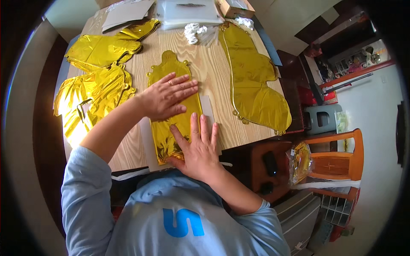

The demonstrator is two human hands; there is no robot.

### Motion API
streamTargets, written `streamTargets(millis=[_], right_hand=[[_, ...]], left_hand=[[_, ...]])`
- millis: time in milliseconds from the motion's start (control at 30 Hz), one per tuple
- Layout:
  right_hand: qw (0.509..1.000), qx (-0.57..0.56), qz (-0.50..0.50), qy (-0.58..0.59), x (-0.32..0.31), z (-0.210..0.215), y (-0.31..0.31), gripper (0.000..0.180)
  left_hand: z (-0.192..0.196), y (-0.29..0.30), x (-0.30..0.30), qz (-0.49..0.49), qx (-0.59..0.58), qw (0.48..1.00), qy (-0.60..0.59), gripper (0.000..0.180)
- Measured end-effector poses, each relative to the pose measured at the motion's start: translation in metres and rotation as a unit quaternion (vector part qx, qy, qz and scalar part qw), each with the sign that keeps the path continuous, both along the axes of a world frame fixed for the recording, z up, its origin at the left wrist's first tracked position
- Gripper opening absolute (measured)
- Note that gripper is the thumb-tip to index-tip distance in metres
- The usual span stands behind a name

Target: Folding and preparing gold-colored foil letter balloons for packaging.

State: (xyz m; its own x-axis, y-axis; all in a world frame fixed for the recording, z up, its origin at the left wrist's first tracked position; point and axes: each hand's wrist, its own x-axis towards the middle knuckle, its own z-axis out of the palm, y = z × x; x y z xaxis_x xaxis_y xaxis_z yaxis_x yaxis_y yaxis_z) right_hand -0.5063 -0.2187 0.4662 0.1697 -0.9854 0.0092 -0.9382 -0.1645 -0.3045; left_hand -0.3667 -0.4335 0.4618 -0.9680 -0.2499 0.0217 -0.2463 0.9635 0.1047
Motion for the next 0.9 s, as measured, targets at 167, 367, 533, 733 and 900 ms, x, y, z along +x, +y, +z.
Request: streamTargets(millis=[167,367,533,733,900], right_hand=[[1.000,-0.007,0.004,-0.004,0.002,0.000,0.001,0.091],[1.000,0.001,-0.004,0.000,0.000,-0.003,0.000,0.092],[0.999,-0.036,0.009,-0.004,-0.001,-0.006,0.001,0.099],[0.998,-0.041,0.036,-0.015,-0.012,-0.005,0.023,0.102],[0.998,-0.041,0.045,-0.005,-0.024,-0.008,0.058,0.109]], left_hand=[[-0.002,-0.009,0.002,0.032,-0.021,0.999,0.011,0.072],[0.008,0.063,-0.002,-0.030,0.128,0.981,0.141,0.072],[-0.004,0.065,0.002,-0.031,0.127,0.986,0.107,0.076],[-0.004,0.068,0.003,-0.037,0.106,0.989,0.102,0.090],[-0.002,0.071,0.003,-0.039,0.057,0.994,0.083,0.095]])
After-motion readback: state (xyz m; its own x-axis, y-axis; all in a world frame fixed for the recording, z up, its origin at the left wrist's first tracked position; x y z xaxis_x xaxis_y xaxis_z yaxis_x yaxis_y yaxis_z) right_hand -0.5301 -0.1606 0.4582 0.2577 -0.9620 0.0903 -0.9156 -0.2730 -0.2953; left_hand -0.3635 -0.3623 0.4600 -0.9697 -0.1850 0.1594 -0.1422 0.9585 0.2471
